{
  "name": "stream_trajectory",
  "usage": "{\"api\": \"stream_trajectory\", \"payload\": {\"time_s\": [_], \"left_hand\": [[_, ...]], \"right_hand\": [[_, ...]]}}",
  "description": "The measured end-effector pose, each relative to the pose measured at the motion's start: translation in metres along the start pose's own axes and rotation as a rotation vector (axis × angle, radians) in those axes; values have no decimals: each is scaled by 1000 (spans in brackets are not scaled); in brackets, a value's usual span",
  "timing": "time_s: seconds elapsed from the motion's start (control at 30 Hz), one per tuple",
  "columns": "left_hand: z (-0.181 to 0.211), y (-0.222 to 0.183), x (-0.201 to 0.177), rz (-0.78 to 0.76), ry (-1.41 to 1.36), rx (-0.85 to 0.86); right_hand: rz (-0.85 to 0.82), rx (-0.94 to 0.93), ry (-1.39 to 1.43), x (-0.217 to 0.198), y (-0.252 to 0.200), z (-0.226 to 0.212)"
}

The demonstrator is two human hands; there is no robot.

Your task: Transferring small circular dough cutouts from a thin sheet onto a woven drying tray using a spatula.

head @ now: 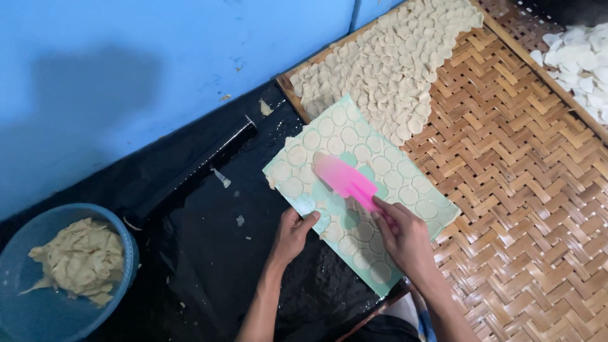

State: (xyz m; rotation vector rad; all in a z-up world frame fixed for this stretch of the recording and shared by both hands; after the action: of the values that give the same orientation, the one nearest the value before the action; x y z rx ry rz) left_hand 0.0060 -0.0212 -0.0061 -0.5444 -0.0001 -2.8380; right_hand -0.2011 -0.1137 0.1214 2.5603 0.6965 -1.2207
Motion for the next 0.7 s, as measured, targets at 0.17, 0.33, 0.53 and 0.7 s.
{"api": "stream_trajectory", "payload": {"time_s": [0.17,0.33,0.53,0.7], "left_hand": [[0,-1,-1,3,29,-7],[0,-1,-2,1,30,9],[4,-2,-1,5,82,-12],[1,-2,-3,12,70,-26]], "right_hand": [[-43,-37,41,4,-7,-13],[-52,-71,-3,2,-7,-24],[-47,-89,-32,1,-5,-30],[-107,-128,-10,3,2,-20]]}}
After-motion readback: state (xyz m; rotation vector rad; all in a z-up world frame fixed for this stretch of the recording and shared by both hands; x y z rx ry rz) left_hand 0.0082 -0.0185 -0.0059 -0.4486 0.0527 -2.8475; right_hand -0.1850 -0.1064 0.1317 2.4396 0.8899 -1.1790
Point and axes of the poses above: each hand's wrist, its own y-axis towards the middle knuckle, its own x-axis out of the palm, z = x × y, the point moved 2 cm from there along y, towards the middle knuckle, and after that the axes turned 5 degrees about -z, right-handed, at the moved point
